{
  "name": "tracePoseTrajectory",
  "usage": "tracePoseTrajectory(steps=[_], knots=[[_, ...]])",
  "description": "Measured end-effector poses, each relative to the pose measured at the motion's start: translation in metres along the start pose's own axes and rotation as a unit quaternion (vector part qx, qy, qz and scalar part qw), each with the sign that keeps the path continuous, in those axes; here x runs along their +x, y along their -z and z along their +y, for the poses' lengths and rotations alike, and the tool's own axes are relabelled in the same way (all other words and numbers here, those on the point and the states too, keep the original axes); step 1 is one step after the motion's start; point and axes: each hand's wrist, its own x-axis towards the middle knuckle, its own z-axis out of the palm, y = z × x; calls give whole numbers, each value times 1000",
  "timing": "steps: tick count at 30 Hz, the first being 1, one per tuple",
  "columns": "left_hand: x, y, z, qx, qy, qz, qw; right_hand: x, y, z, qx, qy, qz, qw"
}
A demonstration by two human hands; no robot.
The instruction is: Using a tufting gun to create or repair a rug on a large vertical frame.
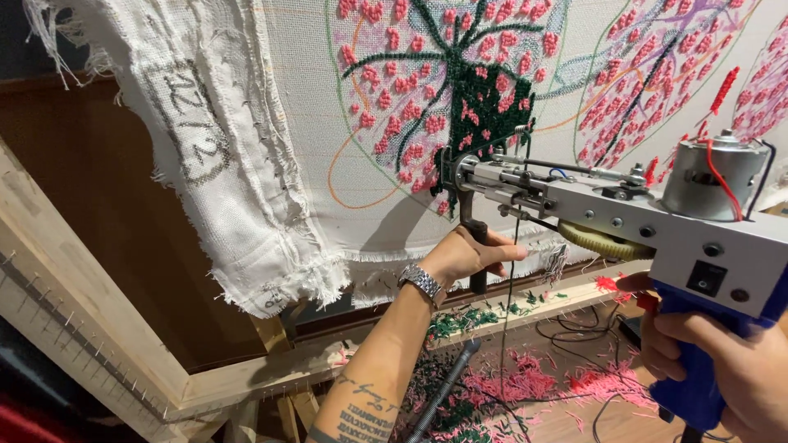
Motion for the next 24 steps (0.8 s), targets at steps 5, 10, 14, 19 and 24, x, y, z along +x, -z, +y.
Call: tracePoseTrajectory(steps=[5, 10, 14, 19, 24], knots=[[6, 4, 3, -8, 2, 0, 1000, 2, -18, -4, 18, -9, 12, 1000], [9, 9, 1, -19, -1, 2, 1000, -1, -44, -14, 26, -10, 26, 999], [16, 15, 1, 9, 38, 31, 999, -1, -69, -18, 7, 25, 7, 1000], [16, 25, 0, -3, 72, 74, 995, 0, -97, -10, -29, 45, 9, 999], [4, 33, 4, -25, 44, 110, 993, -2, -107, -2, 29, 47, 2, 998]])
